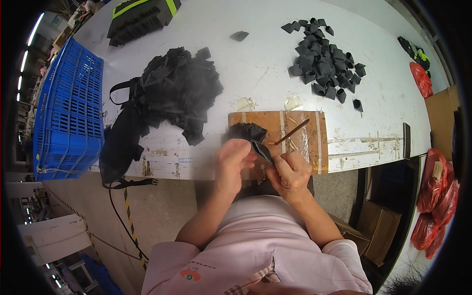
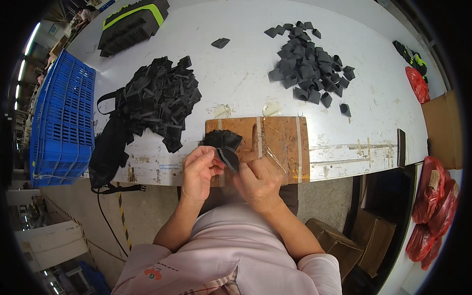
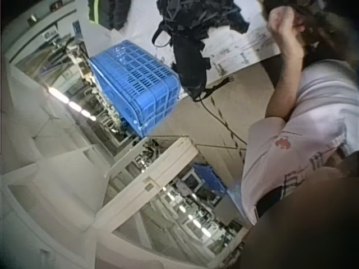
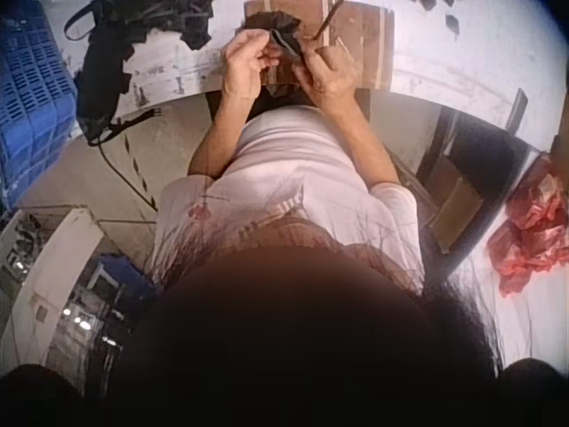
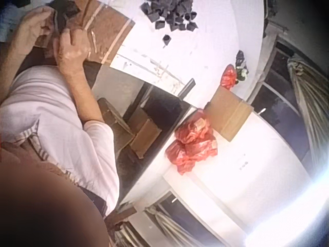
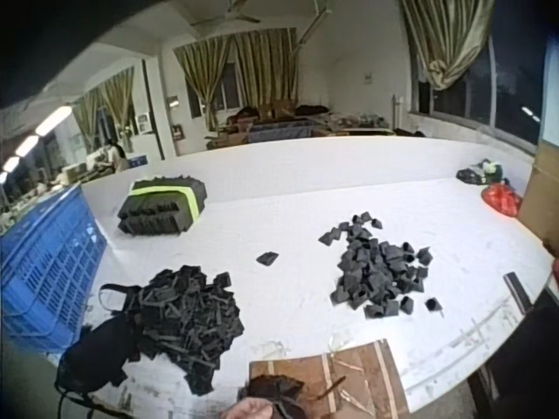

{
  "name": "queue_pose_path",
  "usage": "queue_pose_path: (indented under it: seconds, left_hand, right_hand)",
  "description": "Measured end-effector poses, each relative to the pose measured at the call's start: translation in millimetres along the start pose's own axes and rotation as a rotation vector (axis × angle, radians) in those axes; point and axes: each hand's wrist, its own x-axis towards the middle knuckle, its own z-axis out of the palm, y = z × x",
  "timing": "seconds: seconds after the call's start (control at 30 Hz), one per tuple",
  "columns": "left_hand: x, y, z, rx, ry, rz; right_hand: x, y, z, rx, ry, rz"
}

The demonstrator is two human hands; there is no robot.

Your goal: The person is manually processing or inspecting small grey foam or rubber components at a workbench, involving dextrous hand manipulation.

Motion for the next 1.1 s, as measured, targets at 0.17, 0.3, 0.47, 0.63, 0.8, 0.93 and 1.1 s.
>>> queue_pose_path:
  seconds: [0.17,0.3,0.47,0.63,0.8,0.93,1.1]
  left_hand:
    - [4.0,1.4,-5.1,0.085,-0.091,-0.107]
    - [5.5,-1.6,-5.0,0.095,-0.123,-0.093]
    - [-9.3,-5.5,5.8,0.540,-0.156,0.414]
    - [-16.8,-14.3,22.5,0.901,0.016,0.880]
    - [-13.0,0.4,34.6,0.100,0.015,0.162]
    - [-8.3,14.1,27.9,-0.284,-0.321,-0.111]
    - [-5.7,-0.4,40.4,0.289,-0.090,0.438]
  right_hand:
    - [-3.3,1.1,-3.5,-0.083,-0.053,-0.052]
    - [0.1,-2.3,-11.4,-0.031,-0.183,0.053]
    - [11.8,-10.0,-20.8,0.257,-0.131,0.361]
    - [10.9,-6.3,-5.4,0.150,-0.040,0.217]
    - [11.5,-1.6,2.5,0.093,0.060,0.287]
    - [17.6,-2.7,-9.7,1.013,0.029,0.932]
    - [14.1,1.3,-16.6,1.987,-0.104,1.174]
